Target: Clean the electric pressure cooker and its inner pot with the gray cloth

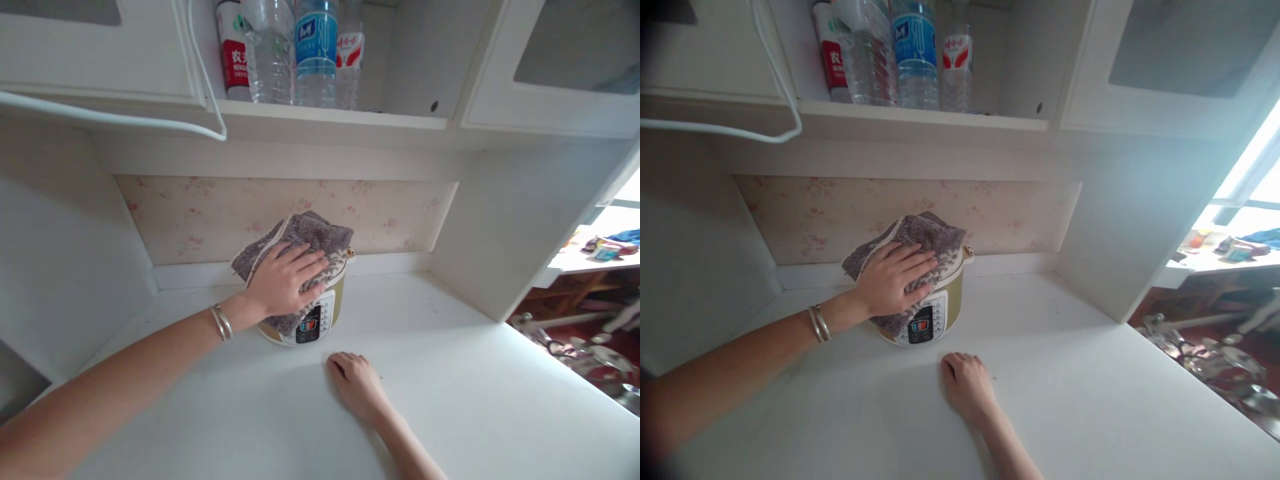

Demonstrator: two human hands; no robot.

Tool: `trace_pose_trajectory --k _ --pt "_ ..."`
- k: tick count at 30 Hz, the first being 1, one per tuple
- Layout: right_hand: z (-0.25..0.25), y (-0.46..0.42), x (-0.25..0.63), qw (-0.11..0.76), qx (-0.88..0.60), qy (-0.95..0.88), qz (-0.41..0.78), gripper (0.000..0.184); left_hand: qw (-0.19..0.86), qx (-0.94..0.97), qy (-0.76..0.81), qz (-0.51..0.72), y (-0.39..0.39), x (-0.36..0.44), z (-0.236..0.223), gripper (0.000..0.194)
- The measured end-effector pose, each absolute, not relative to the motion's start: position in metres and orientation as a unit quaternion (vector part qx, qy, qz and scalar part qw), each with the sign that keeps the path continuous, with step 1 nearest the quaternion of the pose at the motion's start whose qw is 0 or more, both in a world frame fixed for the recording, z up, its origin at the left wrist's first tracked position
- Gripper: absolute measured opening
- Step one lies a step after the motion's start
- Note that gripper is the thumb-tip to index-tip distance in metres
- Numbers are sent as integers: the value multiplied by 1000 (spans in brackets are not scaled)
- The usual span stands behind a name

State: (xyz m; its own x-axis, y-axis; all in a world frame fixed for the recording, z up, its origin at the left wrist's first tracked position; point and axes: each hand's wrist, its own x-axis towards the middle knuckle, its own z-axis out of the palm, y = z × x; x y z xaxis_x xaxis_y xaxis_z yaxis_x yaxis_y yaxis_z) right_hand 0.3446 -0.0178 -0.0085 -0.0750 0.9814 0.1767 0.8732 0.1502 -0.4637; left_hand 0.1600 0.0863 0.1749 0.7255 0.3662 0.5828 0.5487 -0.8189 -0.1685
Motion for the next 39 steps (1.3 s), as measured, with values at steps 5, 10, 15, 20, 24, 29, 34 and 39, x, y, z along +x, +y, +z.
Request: trace_pose_trajectory --k 5,10,15,20,24,29,34,39 --pt "-11 -17 347 228 -633 -730 122 30 220 -956 -105 -164 74 176 147 38" --pt "-18 -15 349 208 -637 -734 114 29 342 -934 20 -104 70 174 72 37" --pt "-22 -16 349 182 -652 -730 94 33 402 -914 26 -53 68 164 25 35" --pt "-21 -16 350 184 -647 -734 96 33 380 -920 61 -73 78 153 58 36" --pt "-18 -17 351 189 -642 -737 98 31 328 -934 -5 -140 83 144 107 42" --pt "-15 -18 350 195 -633 -741 108 34 282 -889 -220 -284 83 139 140 43" --pt "-15 -20 348 198 -636 -740 96 35 234 -798 -316 -456 90 132 101 48" --pt "-17 -19 348 199 -634 -742 83 36 78 -707 -397 -580 89 138 47 55"
